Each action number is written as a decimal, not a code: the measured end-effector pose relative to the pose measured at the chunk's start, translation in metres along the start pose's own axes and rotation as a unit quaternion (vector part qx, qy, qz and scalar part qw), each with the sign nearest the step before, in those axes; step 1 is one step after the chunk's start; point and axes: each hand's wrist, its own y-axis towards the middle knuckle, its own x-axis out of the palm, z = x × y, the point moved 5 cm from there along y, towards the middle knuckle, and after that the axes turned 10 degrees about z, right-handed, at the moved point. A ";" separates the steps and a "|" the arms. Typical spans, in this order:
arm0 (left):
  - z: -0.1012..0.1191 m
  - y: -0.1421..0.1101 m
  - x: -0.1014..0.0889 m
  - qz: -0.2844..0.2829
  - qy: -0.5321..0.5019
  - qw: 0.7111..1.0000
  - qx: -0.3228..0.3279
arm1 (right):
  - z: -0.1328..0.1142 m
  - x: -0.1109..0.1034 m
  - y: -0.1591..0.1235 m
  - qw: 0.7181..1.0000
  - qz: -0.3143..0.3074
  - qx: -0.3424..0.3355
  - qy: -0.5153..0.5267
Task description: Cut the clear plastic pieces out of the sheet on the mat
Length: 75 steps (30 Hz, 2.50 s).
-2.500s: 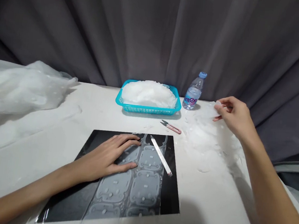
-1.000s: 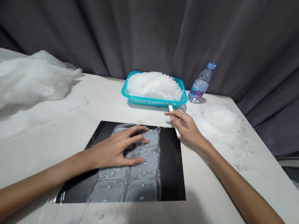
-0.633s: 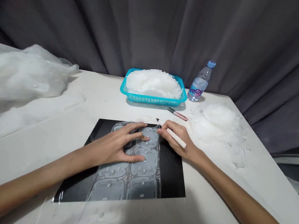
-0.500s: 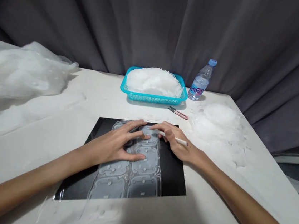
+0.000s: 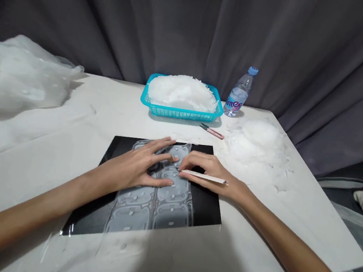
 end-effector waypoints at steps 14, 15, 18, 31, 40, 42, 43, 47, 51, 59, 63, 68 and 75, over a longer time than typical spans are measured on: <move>0.002 0.003 0.005 -0.003 -0.081 0.996 -0.033 | 0.005 0.004 -0.004 1.000 0.003 -0.023 -0.003; 0.002 0.003 0.005 -0.003 -0.081 0.996 -0.033 | 0.005 0.004 -0.004 1.000 0.002 -0.027 -0.003; -0.001 0.003 0.006 0.004 -0.066 0.997 -0.038 | 0.006 0.004 -0.004 0.999 -0.003 -0.037 -0.012; -0.003 0.002 0.008 0.020 -0.044 0.998 -0.026 | 0.007 0.004 0.000 0.999 -0.016 -0.030 -0.034; -0.002 0.001 0.007 0.021 -0.045 0.999 -0.021 | -0.001 -0.005 0.003 0.989 -0.062 -0.081 -0.108; -0.003 0.001 0.008 0.020 -0.047 0.998 -0.025 | 0.000 -0.012 0.002 0.991 -0.060 -0.058 -0.102; -0.003 0.000 0.008 0.022 -0.049 0.998 -0.025 | 0.001 -0.015 0.002 0.994 -0.051 -0.039 -0.089; -0.003 -0.001 0.008 0.036 -0.039 0.999 -0.012 | 0.005 -0.020 -0.001 0.999 -0.010 0.017 -0.032; -0.003 -0.001 0.008 0.036 -0.026 0.999 -0.005 | 0.005 -0.011 -0.002 0.999 -0.025 0.004 -0.042; -0.005 0.000 0.008 0.037 -0.040 0.999 -0.004 | 0.005 -0.002 -0.004 0.993 -0.039 -0.075 -0.087; -0.004 0.001 0.007 0.033 -0.047 0.998 -0.014 | 0.004 0.005 -0.006 0.976 -0.025 -0.158 -0.146; -0.005 0.000 0.007 0.030 -0.052 0.998 -0.025 | 0.004 0.008 -0.006 0.954 0.011 -0.196 -0.225; -0.005 0.001 0.008 0.023 -0.044 0.999 -0.023 | 0.004 -0.001 -0.006 0.988 -0.019 -0.117 -0.095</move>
